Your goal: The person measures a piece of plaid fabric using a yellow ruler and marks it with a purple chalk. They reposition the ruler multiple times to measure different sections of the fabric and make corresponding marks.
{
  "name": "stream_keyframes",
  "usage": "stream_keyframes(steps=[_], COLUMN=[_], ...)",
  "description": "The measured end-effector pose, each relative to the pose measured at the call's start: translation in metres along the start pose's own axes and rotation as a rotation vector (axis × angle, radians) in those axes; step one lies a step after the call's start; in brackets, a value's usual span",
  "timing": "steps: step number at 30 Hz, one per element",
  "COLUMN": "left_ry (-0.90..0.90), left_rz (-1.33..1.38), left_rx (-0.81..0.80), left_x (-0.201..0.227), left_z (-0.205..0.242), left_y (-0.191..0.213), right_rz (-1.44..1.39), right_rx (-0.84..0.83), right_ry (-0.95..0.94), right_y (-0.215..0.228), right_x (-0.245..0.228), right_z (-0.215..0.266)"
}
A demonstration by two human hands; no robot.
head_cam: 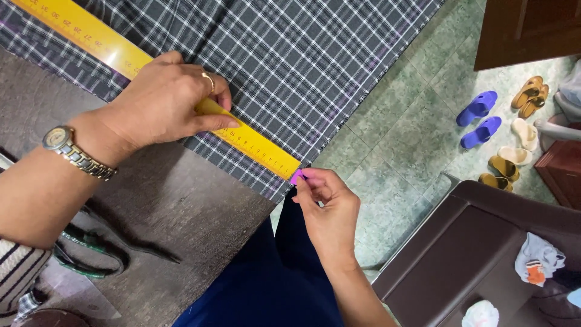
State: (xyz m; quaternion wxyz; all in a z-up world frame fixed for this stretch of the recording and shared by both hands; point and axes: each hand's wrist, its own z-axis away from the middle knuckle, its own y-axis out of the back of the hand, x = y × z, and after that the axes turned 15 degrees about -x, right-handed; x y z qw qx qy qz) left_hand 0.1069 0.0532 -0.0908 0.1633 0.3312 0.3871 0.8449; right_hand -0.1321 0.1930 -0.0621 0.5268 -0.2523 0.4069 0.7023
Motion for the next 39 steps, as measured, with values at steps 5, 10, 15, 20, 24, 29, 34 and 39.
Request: stream_keyframes(steps=[5,10,15,20,24,29,34,39], left_ry=[0.009,0.019,0.003,-0.034,0.074,0.278,0.290,0.464], left_rz=[-0.022,-0.044,0.008,0.090,0.092,0.421,0.577,0.725], left_rx=[0.016,0.009,0.018,0.211,0.454,0.306,0.363,0.381], left_x=[0.000,0.001,0.000,0.027,0.070,0.126,0.133,0.118], left_z=[-0.001,-0.001,-0.001,0.001,-0.013,-0.038,-0.056,-0.001], left_y=[-0.001,-0.001,0.002,0.032,0.062,0.084,0.066,0.066], right_rz=[0.005,0.056,-0.032,-0.346,-0.224,-0.434,-0.479,-0.409], right_rx=[0.019,-0.021,-0.168,-0.109,0.045,-0.005,-0.101,-0.193], right_ry=[-0.022,-0.018,-0.049,0.070,0.229,0.342,0.350,0.358], right_y=[-0.002,-0.003,-0.005,0.033,0.075,0.110,0.134,0.194], right_x=[-0.004,-0.004,0.001,-0.004,-0.037,-0.065,-0.075,-0.109], right_z=[-0.001,0.000,0.027,0.016,-0.019,-0.062,-0.113,-0.197])
